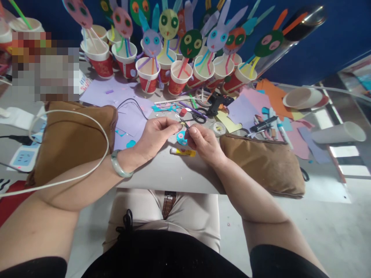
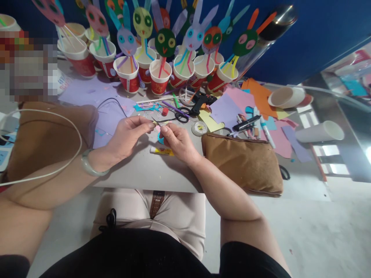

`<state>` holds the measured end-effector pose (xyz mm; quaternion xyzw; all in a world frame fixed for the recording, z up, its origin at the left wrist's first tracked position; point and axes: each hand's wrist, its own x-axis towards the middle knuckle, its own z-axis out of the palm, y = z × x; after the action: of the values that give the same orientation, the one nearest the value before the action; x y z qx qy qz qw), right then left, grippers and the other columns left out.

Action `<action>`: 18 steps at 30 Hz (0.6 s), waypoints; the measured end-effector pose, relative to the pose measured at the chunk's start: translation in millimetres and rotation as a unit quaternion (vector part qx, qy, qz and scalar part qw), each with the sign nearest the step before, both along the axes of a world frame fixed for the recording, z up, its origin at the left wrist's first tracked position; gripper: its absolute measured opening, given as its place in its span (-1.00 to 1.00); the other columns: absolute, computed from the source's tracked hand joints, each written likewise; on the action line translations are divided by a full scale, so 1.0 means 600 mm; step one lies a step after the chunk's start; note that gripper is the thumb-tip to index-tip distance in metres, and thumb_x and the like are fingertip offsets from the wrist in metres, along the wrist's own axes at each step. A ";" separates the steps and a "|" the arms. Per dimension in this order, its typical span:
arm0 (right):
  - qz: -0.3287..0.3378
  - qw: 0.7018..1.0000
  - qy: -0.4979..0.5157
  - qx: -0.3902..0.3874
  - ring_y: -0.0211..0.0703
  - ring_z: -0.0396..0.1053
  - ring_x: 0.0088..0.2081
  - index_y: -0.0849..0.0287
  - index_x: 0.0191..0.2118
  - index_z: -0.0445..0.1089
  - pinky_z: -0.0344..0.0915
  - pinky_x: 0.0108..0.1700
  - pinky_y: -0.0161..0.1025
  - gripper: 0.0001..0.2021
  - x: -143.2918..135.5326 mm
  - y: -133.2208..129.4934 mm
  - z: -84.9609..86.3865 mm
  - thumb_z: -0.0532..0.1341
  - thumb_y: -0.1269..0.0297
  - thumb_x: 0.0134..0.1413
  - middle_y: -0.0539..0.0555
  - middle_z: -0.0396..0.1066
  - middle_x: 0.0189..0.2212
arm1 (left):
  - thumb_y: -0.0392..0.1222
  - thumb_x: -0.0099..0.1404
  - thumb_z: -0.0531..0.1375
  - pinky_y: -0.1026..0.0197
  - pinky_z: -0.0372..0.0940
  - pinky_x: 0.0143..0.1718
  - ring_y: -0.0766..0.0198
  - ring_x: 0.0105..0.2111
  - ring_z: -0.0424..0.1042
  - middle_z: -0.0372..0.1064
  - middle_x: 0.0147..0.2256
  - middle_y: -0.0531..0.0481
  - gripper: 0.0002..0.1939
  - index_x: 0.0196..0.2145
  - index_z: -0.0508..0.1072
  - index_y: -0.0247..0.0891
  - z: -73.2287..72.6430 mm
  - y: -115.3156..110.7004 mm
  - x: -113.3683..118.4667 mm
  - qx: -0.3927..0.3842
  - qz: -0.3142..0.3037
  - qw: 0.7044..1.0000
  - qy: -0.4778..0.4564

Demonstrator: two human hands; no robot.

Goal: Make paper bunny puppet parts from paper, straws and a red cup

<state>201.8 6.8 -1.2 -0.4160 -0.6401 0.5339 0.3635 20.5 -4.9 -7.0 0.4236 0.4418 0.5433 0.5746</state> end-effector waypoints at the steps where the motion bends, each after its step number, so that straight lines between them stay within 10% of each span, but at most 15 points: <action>1: 0.000 1.000 0.001 0.002 -0.35 0.05 -0.59 0.13 -0.44 0.34 -0.01 -0.54 -0.30 -0.33 0.000 0.000 0.000 0.20 -0.48 0.18 -0.12 0.13 -0.65 | -0.12 0.16 0.46 0.22 0.36 -0.20 0.32 -0.35 0.43 0.53 -0.41 0.05 -0.84 -0.46 0.63 -0.23 -0.001 0.000 0.000 0.001 -0.002 1.000 -0.001; 18: 0.002 1.000 -0.004 0.009 -0.36 0.05 -0.60 0.14 -0.45 0.35 0.00 -0.53 -0.30 -0.34 0.000 0.001 0.000 0.20 -0.46 0.21 -0.12 0.14 -0.65 | -0.13 0.14 0.47 0.25 0.35 -0.26 0.35 -0.37 0.43 0.53 -0.43 0.07 -0.84 -0.48 0.62 -0.24 0.000 0.001 0.000 -0.003 -0.004 1.000 -0.022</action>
<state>201.9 7.1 -1.5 -0.4135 -0.6472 0.5269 0.3641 20.3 -4.5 -6.9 0.4115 0.4291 0.5484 0.5880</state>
